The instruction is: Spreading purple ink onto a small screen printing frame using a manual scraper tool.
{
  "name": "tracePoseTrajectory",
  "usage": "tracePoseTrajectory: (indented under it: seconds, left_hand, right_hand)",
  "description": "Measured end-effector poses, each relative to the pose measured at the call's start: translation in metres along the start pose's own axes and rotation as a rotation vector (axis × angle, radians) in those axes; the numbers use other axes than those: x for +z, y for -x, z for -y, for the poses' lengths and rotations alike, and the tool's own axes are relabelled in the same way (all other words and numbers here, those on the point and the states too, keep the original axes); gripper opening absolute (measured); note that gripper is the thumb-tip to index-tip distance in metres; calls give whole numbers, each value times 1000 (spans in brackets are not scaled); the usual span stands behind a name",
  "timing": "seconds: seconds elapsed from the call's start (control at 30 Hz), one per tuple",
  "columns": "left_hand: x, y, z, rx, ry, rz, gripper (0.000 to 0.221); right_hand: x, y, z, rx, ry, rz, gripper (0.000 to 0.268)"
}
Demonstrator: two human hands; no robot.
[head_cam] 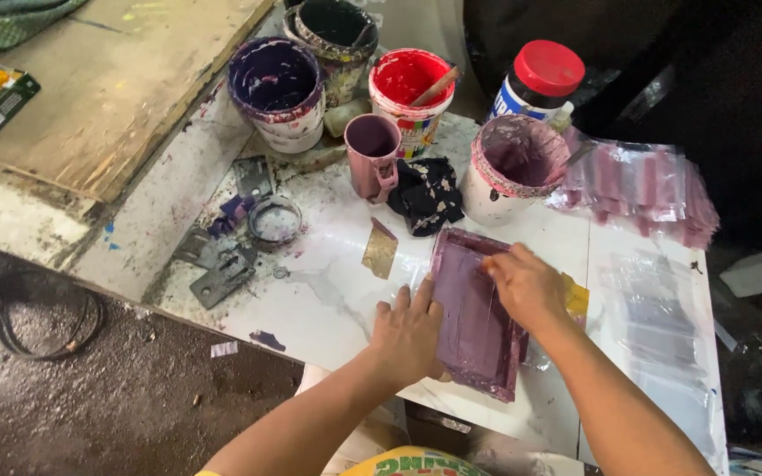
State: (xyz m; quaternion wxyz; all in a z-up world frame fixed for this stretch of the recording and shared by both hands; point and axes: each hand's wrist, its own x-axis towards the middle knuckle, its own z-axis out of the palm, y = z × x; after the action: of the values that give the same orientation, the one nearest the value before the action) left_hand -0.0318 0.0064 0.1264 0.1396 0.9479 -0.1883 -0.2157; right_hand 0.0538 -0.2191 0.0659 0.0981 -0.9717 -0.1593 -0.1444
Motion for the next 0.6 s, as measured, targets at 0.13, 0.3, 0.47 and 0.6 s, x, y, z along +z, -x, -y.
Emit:
tracePoseTrajectory:
  seconds: [0.13,0.3,0.47,0.6]
  left_hand:
    - [1,-2,2,22,-24,-16,85]
    - [3,-3,3,24,-47,7,91]
    - [4,-6,2,27,-64,3,93]
    - [1,-7,0,22,-97,15,96]
  right_hand:
    - [3,0,-1,-45,32,19,18]
    - [14,3,-6,-60,10,67,18]
    - [-6,1,9,-108,49,5,19]
    - [11,3,-6,-146,17,-29,19]
